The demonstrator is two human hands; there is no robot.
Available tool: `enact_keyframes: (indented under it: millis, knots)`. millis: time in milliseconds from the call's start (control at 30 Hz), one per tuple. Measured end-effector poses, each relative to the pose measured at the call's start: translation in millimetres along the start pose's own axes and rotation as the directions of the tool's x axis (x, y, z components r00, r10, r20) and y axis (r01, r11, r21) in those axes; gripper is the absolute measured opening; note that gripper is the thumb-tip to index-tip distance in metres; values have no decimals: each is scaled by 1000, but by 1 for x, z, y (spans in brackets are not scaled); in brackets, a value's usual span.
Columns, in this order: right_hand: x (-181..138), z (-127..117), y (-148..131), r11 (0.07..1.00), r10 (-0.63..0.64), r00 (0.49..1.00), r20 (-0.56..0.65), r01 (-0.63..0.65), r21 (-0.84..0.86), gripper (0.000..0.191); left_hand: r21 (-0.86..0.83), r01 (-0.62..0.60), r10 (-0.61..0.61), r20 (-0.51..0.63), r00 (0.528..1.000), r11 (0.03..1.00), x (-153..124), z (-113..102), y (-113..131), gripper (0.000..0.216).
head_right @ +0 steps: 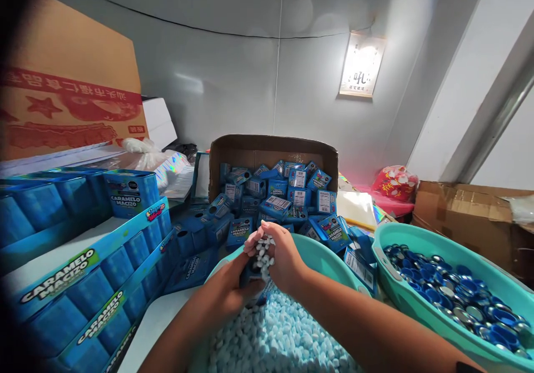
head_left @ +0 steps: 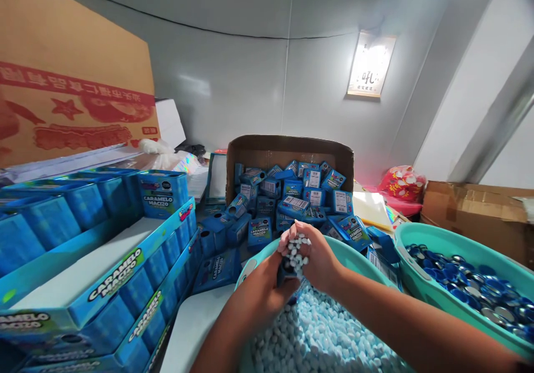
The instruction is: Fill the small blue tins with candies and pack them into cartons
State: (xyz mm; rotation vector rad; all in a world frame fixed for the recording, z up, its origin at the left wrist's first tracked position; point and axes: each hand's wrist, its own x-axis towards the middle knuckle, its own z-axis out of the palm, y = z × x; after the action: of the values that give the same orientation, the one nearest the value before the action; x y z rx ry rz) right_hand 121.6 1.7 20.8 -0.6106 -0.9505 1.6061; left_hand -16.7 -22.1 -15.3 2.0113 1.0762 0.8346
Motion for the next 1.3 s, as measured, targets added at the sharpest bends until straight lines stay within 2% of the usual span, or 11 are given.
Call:
enact_keyframes:
  millis: [133,333,667,1033,1300]
  knots:
    - [0,-1,3,1000,-19,1000,1,19,-20,29,12,53,-53,-5,999,999,-3,0,-3,55]
    - [0,-1,3,1000,-10,999,45,11,-19,32,14,56,-56,-7,998,998,-2,1,-3,60]
    - [-3,-1,0,994,-16,998,58,23,-111,28,55,97,-99,23,995,994,3,-2,10,35]
    - [-3,-1,0,992,-26,994,105,39,-117,30,65,52,-53,15,998,997,3,-2,11,36]
    - [-3,-2,-1,991,-7,992,129,24,-131,35,57,64,-66,25,998,996,6,-2,11,36]
